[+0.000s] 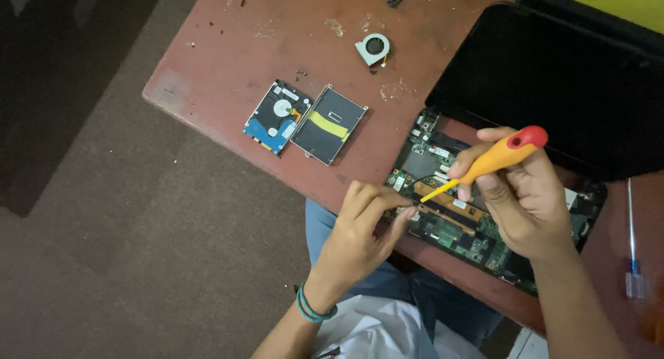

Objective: The person uses a screwdriver to remove screws from a laptop's motherboard and then detaches a small circuit board component. The removed parts are placed on the table next to the laptop.

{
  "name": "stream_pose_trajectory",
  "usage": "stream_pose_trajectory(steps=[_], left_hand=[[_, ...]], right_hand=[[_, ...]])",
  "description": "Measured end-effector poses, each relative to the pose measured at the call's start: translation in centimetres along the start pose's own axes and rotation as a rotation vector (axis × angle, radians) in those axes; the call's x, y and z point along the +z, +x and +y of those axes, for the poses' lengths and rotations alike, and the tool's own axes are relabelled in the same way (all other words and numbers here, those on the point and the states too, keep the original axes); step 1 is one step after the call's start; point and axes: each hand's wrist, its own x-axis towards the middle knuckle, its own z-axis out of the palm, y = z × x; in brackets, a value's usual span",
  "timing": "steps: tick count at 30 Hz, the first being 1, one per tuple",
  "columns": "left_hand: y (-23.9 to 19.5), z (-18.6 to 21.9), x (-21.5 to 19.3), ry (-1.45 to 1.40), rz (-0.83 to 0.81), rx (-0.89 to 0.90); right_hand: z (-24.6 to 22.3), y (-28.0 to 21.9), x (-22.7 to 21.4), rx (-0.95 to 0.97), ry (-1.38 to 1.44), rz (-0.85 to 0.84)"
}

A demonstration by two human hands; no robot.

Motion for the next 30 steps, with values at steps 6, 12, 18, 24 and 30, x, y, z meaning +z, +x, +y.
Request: stream_pose_trajectory(steps=[6, 12, 18, 24, 30], left_hand=[[0.2, -0.8, 0.0, -0.042, -0.021, -0.035], [2.1, -2.9, -2.0, 0.130, 0.039, 0.051], [3.9, -3.7, -3.5, 0.584, -0.180, 0.024], [3.9, -3.7, -3.3, 0.521, -0.158, -0.055], [3.5, -4.7, -2.8, 0.510, -0.149, -0.087]], right_hand=[[0.7, -0.2, -0.1, 0.039, 0.057, 0.048], [0.7, -0.1, -1.1, 0.031, 0.066, 0.146], [1.3, 0.1, -1.2, 0.015, 0.038, 0.103], [0.8, 0.3, -1.0, 0.048, -0.023, 0.076], [0.2, 0.6, -0.5, 0.019, -0.099, 0.042]])
